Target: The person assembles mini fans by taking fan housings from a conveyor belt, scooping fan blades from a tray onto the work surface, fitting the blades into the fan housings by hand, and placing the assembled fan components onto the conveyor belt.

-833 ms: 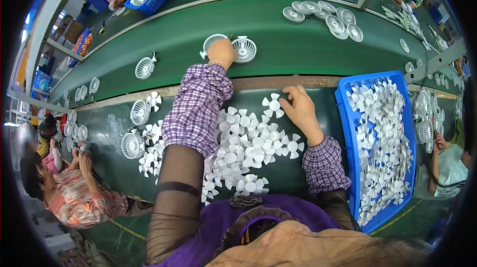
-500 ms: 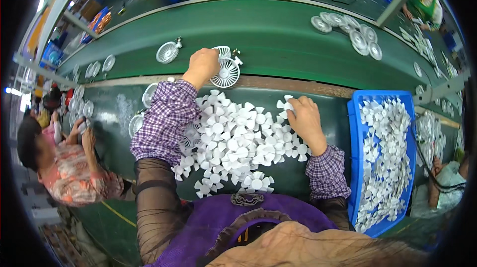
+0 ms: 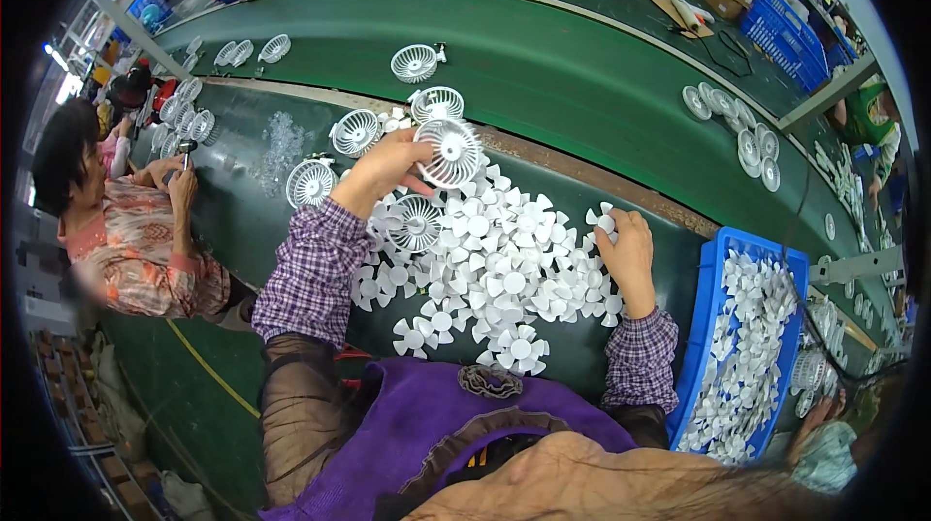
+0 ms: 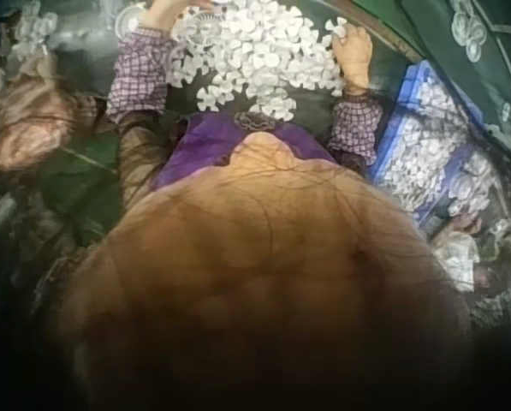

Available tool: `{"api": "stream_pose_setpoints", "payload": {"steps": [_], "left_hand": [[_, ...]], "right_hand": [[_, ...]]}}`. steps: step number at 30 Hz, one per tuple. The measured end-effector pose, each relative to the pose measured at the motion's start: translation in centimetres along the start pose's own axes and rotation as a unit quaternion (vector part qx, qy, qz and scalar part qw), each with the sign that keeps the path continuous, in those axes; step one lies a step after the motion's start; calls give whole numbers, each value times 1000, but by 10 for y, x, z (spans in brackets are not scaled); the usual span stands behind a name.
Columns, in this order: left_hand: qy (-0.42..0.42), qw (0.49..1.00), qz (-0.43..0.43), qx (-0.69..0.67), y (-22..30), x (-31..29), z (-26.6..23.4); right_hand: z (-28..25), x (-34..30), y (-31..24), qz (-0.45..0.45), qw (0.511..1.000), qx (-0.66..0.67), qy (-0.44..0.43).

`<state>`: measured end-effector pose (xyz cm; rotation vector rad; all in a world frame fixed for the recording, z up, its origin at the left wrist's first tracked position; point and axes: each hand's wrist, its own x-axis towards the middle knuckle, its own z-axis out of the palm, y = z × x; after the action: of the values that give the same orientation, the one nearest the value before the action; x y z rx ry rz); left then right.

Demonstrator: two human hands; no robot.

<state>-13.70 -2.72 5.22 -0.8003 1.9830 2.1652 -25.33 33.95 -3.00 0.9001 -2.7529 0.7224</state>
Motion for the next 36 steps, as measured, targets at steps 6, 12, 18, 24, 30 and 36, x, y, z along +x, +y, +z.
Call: {"api": "stream_pose_setpoints", "payload": {"steps": [6, 12, 18, 24, 30, 36], "left_hand": [[-52, 974, 21, -220, -18, -26, 32], [-75, 976, 106, -177, -25, -37, 91], [-107, 972, 160, -137, -26, -45, 116], [-96, 965, 215, -117, -37, -37, 127], [-30, 974, 214, -70, -38, -29, 132], [35, 967, 251, 35, -44, -24, 129]], "right_hand": [[-25, 11, -11, -10, 996, 65, 63], [-51, 26, -105, -234, 955, 163, 85], [-38, 28, -123, -227, 961, 129, 89], [-35, 27, -121, -233, 958, 133, 105], [-24, 25, -116, -237, 947, 159, 146], [-26, 22, -120, -224, 962, 131, 83]]}}
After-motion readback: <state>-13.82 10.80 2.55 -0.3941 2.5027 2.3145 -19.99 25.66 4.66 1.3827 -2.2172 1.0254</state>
